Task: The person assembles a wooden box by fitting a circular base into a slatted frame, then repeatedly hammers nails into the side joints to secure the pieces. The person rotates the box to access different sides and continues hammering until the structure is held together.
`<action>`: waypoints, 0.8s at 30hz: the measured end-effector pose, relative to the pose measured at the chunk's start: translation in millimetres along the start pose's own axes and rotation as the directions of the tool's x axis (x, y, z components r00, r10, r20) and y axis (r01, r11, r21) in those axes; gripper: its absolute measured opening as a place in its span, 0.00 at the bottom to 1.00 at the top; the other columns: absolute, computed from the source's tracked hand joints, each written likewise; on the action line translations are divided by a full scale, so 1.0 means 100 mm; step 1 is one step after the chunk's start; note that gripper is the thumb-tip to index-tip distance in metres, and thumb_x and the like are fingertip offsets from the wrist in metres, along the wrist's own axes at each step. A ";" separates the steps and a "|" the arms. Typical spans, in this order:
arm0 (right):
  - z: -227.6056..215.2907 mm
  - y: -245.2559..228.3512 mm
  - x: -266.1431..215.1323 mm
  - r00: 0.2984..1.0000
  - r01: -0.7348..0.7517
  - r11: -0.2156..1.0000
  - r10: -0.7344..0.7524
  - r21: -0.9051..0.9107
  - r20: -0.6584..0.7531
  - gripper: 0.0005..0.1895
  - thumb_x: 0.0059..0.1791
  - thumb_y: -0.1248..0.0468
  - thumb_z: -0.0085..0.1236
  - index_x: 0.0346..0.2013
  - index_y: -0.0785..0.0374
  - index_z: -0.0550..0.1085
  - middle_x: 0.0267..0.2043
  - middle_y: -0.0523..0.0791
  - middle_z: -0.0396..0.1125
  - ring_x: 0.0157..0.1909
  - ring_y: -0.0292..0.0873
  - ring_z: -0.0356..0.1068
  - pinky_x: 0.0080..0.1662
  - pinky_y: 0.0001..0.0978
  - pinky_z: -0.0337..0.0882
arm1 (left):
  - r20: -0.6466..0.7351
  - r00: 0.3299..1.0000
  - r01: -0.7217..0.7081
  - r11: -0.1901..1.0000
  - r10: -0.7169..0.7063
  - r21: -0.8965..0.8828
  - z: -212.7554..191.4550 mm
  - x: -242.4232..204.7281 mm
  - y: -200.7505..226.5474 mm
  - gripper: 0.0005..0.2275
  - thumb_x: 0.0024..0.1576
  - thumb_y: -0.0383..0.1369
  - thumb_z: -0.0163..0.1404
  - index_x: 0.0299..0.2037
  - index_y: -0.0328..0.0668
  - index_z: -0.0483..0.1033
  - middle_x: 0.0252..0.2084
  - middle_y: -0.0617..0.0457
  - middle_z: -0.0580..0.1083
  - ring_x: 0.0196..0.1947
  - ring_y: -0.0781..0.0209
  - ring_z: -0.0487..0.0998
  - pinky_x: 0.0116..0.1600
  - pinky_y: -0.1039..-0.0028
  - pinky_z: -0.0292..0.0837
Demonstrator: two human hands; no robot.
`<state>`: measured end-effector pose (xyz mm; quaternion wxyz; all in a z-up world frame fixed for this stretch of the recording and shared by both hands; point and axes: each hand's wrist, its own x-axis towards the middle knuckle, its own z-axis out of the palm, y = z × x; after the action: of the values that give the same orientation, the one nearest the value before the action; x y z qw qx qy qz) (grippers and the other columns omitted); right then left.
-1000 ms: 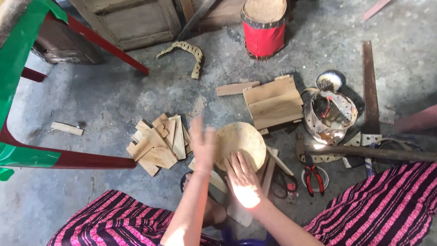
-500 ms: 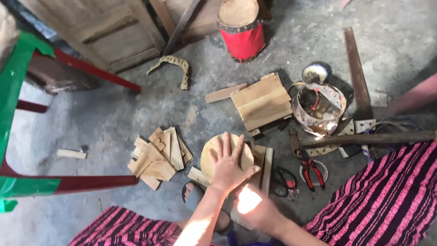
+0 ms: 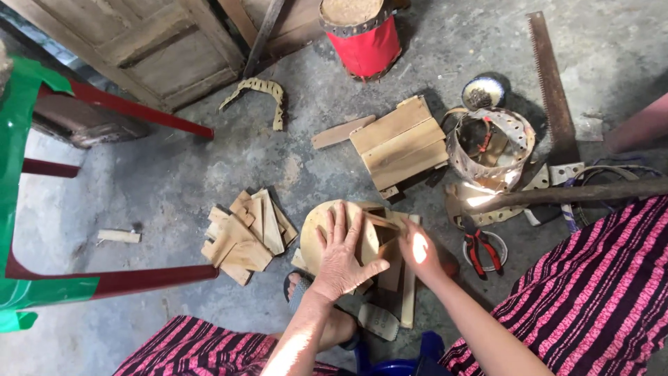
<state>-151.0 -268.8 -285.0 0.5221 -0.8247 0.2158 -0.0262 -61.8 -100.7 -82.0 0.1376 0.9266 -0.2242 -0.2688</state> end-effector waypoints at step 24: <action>0.09 0.63 -0.02 0.926 -0.279 0.958 0.287 -0.069 0.247 0.23 0.51 0.59 0.56 0.61 0.48 0.75 0.56 0.51 0.75 0.59 0.56 0.73 0.56 0.48 0.76 | -0.227 0.958 -0.225 0.952 0.177 -0.208 -0.26 -0.40 -0.05 0.38 0.59 0.39 0.49 0.78 0.60 0.40 0.70 0.31 0.60 0.67 0.22 0.60 0.63 0.34 0.65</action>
<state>-170.9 -282.7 -343.5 0.5303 -0.7898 0.2641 0.1589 -75.9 -73.1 -45.7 0.2941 0.8991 -0.2693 -0.1805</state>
